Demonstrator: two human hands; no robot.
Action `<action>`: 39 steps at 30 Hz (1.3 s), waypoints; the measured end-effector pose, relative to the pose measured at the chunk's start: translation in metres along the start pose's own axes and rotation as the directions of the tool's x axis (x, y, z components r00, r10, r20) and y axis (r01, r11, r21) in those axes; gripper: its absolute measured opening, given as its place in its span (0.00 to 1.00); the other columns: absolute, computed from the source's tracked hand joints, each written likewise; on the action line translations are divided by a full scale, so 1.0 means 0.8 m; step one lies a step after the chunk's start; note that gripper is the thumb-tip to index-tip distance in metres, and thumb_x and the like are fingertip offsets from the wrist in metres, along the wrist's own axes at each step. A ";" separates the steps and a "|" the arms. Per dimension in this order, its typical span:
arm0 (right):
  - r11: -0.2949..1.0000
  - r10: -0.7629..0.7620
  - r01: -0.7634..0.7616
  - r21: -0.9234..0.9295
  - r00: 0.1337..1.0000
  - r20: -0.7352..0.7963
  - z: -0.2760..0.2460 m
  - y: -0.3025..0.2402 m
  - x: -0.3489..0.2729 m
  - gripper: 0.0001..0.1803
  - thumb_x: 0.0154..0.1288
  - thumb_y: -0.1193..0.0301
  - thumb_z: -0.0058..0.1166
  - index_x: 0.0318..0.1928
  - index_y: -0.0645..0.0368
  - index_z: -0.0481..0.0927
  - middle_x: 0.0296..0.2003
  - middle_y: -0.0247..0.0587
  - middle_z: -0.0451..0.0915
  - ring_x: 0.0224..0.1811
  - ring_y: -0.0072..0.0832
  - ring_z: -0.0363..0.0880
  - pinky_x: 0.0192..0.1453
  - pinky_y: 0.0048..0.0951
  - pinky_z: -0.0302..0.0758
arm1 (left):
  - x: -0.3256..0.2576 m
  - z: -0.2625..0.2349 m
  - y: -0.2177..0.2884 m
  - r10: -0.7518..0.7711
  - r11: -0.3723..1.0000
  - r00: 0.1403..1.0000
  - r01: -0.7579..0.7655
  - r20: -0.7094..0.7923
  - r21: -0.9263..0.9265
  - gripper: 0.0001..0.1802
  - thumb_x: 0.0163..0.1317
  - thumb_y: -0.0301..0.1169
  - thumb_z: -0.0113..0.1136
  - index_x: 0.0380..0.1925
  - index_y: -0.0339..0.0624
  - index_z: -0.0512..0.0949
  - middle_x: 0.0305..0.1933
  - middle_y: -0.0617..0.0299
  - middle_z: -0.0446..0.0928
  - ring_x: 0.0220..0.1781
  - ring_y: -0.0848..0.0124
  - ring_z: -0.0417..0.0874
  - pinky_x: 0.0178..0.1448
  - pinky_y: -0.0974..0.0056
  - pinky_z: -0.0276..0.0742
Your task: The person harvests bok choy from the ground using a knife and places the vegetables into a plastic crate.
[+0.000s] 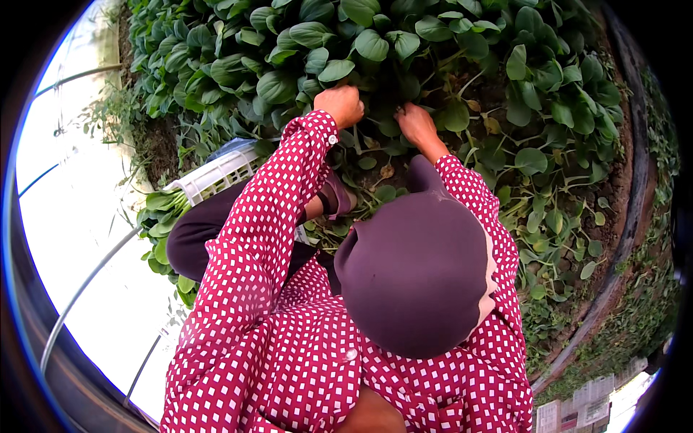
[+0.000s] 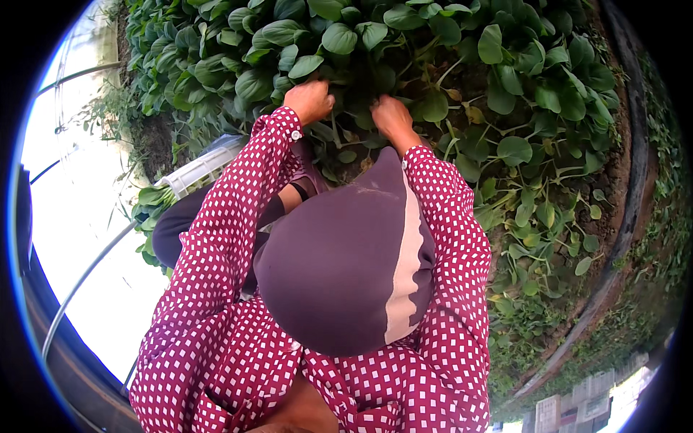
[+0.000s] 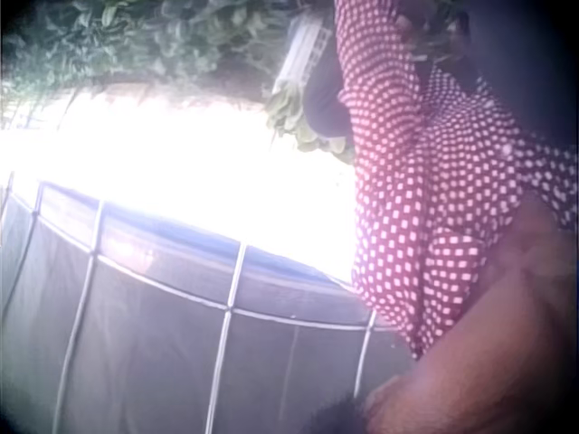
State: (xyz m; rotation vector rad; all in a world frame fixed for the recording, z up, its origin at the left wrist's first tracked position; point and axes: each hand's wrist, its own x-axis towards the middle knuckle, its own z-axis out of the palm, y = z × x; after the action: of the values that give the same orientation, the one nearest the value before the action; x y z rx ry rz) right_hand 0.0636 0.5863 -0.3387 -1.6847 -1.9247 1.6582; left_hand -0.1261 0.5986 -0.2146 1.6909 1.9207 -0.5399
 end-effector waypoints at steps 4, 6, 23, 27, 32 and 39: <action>0.987 0.141 -0.143 0.076 0.990 0.030 -0.005 0.008 -0.045 0.22 0.64 0.57 0.54 0.48 0.63 0.78 0.42 0.62 0.82 0.49 0.58 0.80 0.52 0.50 0.75 | -0.024 0.001 -0.015 0.158 0.981 0.981 -0.170 -0.113 -0.099 0.24 0.57 0.39 0.59 0.50 0.36 0.74 0.59 0.37 0.71 0.48 0.44 0.81 0.54 0.47 0.77; 0.932 0.166 -0.133 0.338 0.983 -0.073 -0.016 0.018 -0.060 0.22 0.63 0.57 0.56 0.47 0.63 0.78 0.40 0.60 0.83 0.47 0.57 0.81 0.51 0.47 0.76 | -0.055 0.000 -0.014 0.295 0.917 0.932 -0.338 -0.213 -0.213 0.29 0.56 0.38 0.62 0.57 0.39 0.72 0.65 0.40 0.65 0.52 0.43 0.79 0.57 0.49 0.76; 0.725 -0.062 0.287 0.627 0.933 -0.355 -0.139 -0.084 -0.095 0.20 0.51 0.78 0.67 0.46 0.61 0.77 0.35 0.33 0.81 0.34 0.18 0.77 0.40 0.22 0.75 | -0.138 -0.068 0.084 0.309 0.815 0.634 -0.560 -0.709 -0.146 0.21 0.51 0.24 0.63 0.49 0.42 0.79 0.50 0.57 0.79 0.45 0.59 0.84 0.50 0.60 0.80; 0.716 -0.171 0.292 0.634 0.954 -0.246 -0.147 -0.101 -0.112 0.21 0.48 0.74 0.70 0.43 0.61 0.76 0.34 0.34 0.80 0.35 0.20 0.77 0.42 0.24 0.76 | -0.083 -0.072 0.109 0.449 0.809 0.781 -0.562 -0.434 -0.174 0.27 0.51 0.30 0.63 0.54 0.40 0.72 0.45 0.51 0.81 0.50 0.52 0.81 0.56 0.53 0.75; 0.831 -0.153 0.170 0.530 0.985 -0.077 -0.160 -0.067 -0.119 0.21 0.46 0.75 0.70 0.40 0.62 0.74 0.32 0.36 0.78 0.34 0.22 0.76 0.39 0.27 0.75 | -0.047 -0.050 0.105 0.509 0.774 0.860 -0.465 -0.014 -0.430 0.16 0.59 0.29 0.59 0.48 0.38 0.75 0.39 0.46 0.82 0.45 0.48 0.83 0.48 0.52 0.77; 0.999 0.047 -0.052 -0.008 0.941 -0.336 -0.174 -0.016 -0.117 0.13 0.53 0.73 0.57 0.41 0.58 0.75 0.37 0.54 0.80 0.40 0.53 0.80 0.43 0.46 0.75 | -0.027 -0.025 0.101 0.437 0.884 0.878 -0.378 0.198 -0.274 0.20 0.52 0.32 0.59 0.46 0.38 0.74 0.39 0.43 0.81 0.46 0.47 0.82 0.51 0.49 0.76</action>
State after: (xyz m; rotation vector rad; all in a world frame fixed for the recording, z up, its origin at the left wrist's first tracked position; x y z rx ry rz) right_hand 0.1834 0.6069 -0.2223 -1.8904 -1.7502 1.2669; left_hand -0.0469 0.6054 -0.1819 1.7165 1.3318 -0.3343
